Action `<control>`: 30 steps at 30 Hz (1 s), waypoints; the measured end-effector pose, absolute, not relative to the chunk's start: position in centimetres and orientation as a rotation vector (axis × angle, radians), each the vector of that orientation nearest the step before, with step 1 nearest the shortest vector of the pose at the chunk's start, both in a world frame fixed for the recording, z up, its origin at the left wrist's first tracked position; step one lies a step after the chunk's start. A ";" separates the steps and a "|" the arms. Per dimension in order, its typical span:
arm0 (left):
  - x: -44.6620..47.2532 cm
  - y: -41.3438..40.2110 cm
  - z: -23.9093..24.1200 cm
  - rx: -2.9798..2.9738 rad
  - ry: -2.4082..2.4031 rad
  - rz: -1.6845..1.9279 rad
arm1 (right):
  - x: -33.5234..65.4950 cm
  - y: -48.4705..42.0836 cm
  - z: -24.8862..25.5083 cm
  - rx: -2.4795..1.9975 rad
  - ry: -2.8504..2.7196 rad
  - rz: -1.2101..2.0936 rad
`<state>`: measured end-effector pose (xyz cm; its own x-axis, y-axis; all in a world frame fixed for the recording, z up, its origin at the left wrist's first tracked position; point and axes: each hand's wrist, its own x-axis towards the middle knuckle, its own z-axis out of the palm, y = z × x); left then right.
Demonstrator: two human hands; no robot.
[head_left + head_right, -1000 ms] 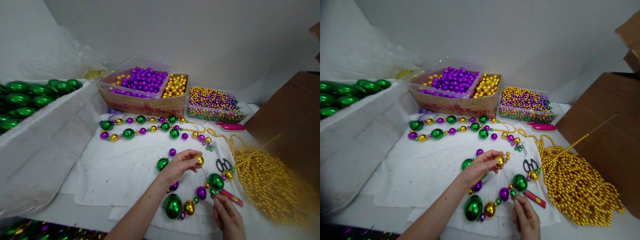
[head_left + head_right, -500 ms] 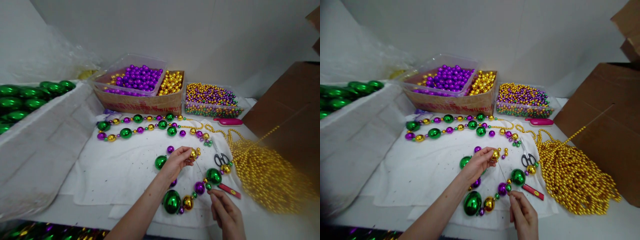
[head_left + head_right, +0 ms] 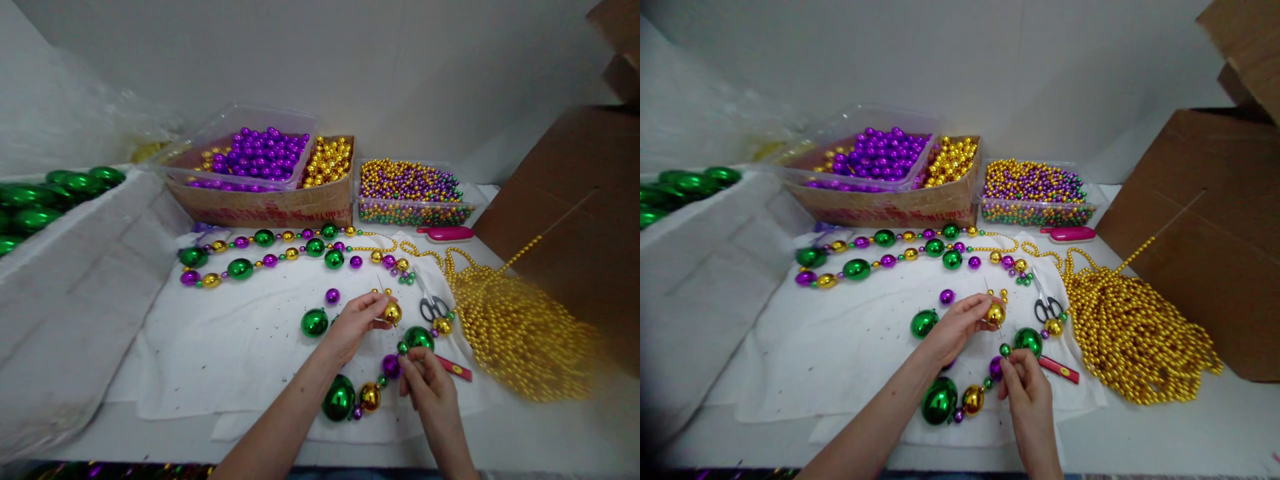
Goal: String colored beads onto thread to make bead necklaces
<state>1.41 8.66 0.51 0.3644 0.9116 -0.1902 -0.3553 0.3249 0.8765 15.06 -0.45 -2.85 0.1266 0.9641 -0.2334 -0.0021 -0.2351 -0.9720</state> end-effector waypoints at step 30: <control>2.8 18.1 -0.4 1.692 1.244 0.740 | 16.7 0.0 0.0 -1.173 -0.583 1.464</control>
<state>2.80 18.13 -0.43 0.3196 0.9469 -0.0359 0.4202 -0.1077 0.9010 16.72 0.02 -0.04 0.1093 0.9334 -0.3417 -0.4431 -0.2620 -0.8573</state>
